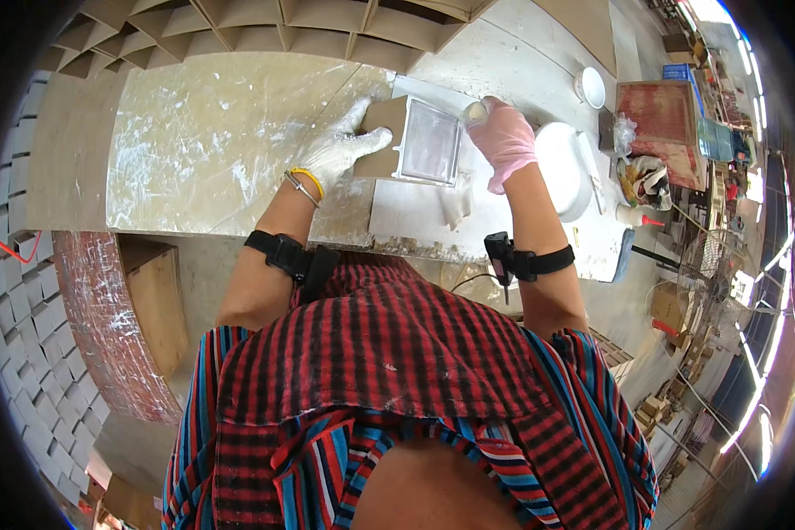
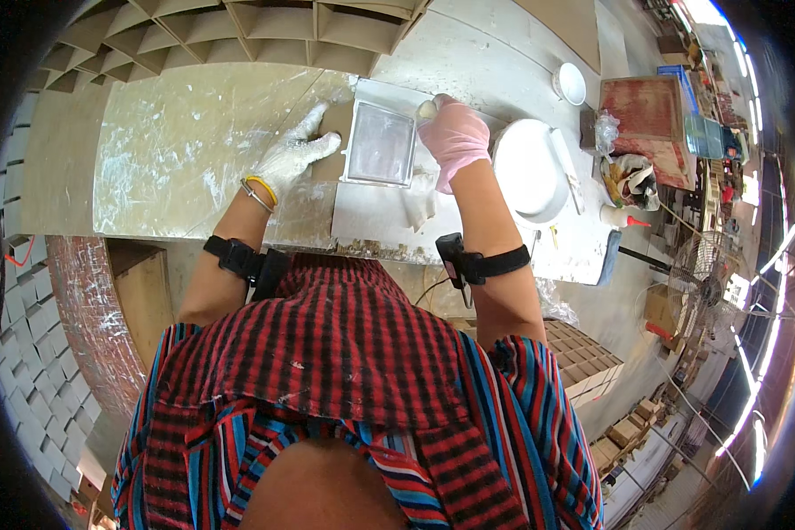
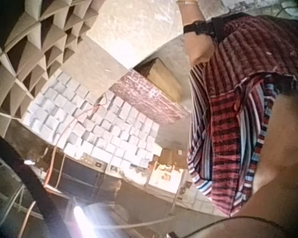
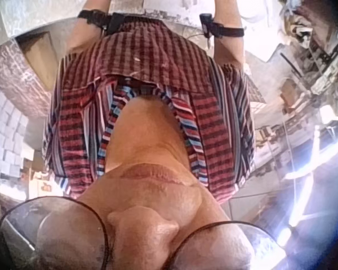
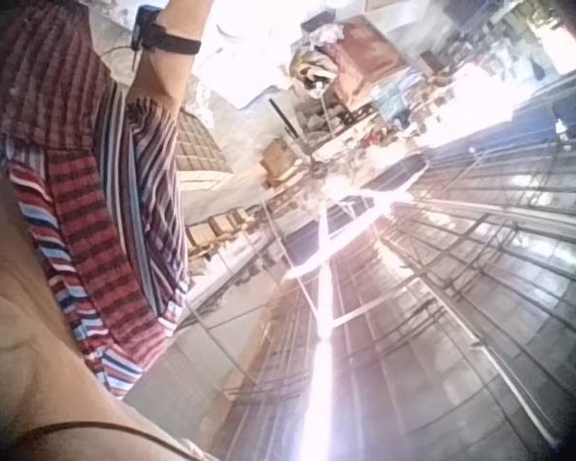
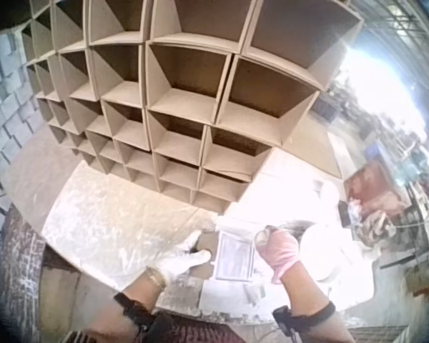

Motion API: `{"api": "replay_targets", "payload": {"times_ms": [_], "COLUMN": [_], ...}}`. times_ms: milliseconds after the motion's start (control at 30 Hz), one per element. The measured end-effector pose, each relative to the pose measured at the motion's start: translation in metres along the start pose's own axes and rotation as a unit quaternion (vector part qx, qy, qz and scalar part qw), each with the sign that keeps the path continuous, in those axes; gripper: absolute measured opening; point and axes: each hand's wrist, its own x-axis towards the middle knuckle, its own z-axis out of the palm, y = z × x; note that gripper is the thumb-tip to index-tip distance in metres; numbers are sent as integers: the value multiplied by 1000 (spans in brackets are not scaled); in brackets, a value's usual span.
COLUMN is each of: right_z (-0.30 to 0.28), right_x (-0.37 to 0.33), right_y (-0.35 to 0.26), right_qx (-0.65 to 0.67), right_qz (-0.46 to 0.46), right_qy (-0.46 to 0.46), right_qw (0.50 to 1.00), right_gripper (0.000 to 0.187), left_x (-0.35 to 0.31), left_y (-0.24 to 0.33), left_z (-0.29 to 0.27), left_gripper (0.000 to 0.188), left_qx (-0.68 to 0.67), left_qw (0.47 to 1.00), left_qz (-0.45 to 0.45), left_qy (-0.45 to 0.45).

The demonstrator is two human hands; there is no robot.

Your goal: The recorder is applying a white substance, likely glue or sealant, to the inside and outside of small square wooden boxes using a cloth and then stacking them.

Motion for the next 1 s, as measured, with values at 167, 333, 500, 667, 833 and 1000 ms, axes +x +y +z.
{"api": "replay_targets", "payload": {"times_ms": [167,333,500,667,833,1000], "right_z": [2,11,28,37,26,21], "right_x": [4,12,21,22,8,2], "right_y": [-9,2,28,23,7,32], "right_qx": [-31,-49,179,238,-18,82], "right_qz": [-6,22,55,66,28,-7], "right_qy": [-49,-96,-96,-97,-34,12], "right_qw": [998,994,978,964,999,997], "right_gripper": [37,36,32,33,35,38], "left_x": [3,2,0,0,-2,-4], "left_y": [-6,1,2,0,9,13], "left_z": [1,5,4,5,6,6], "left_gripper": [70,74,70,79,76,73], "left_qx": [4,-30,-22,51,32,44], "left_qw": [1000,1000,1000,998,999,998], "left_qz": [18,10,18,32,35,43], "left_qy": [15,-1,5,23,14,11]}}
